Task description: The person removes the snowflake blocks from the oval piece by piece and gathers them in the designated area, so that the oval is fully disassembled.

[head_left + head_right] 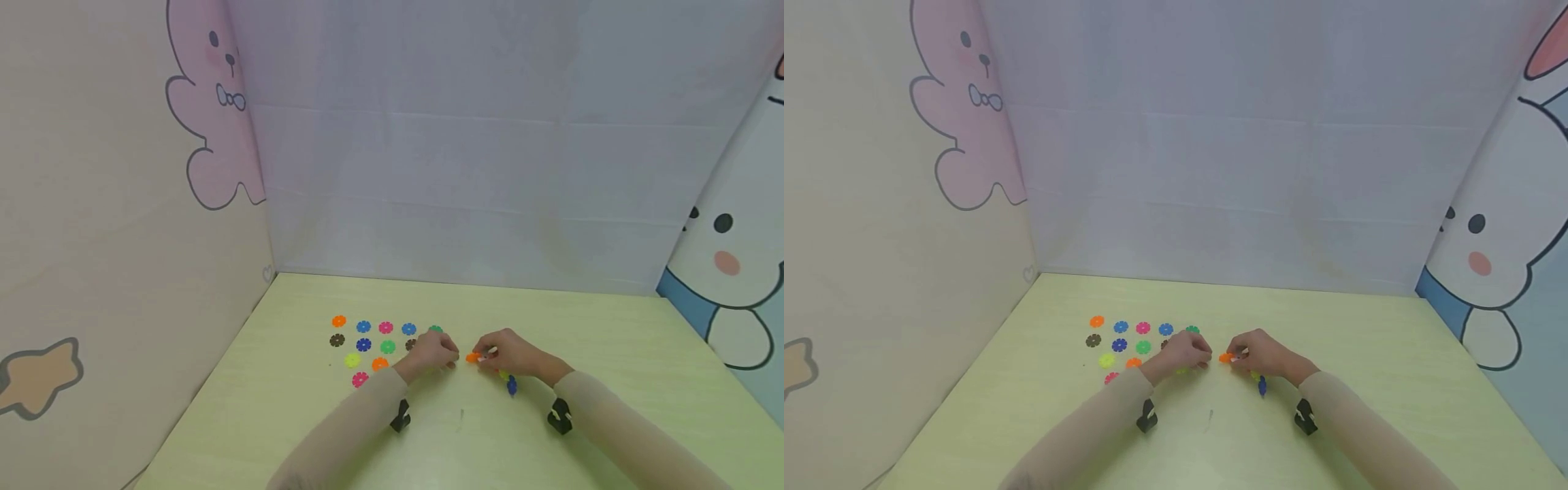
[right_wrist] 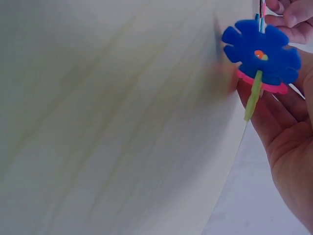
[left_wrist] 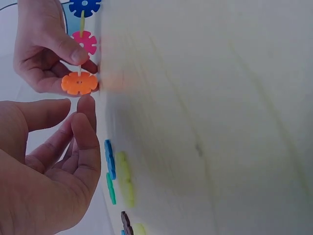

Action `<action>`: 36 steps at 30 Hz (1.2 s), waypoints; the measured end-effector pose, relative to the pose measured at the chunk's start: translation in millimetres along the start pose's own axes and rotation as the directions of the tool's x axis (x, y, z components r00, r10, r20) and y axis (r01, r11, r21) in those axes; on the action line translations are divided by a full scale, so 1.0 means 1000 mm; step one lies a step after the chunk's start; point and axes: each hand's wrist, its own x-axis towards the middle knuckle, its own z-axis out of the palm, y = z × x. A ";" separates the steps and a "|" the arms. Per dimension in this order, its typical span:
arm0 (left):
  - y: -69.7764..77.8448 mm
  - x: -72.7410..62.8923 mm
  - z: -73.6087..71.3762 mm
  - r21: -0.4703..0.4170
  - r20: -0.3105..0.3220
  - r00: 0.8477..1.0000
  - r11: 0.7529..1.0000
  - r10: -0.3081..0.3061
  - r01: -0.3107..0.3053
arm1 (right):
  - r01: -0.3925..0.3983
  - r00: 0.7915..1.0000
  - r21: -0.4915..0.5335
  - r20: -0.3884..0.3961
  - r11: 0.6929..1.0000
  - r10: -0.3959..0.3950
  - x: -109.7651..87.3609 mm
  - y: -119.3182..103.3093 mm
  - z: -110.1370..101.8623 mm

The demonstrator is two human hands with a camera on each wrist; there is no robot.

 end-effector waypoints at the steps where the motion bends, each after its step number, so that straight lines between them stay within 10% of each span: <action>1: 0.000 0.000 0.003 0.004 0.000 1.000 1.000 0.001 -0.001 | -0.004 1.000 0.006 0.002 1.000 0.004 0.000 0.000 0.000; 36: 0.005 0.003 0.025 0.058 -0.073 0.996 0.997 0.056 -0.052 | 0.000 1.000 0.017 -0.023 1.000 0.000 -0.002 0.002 0.002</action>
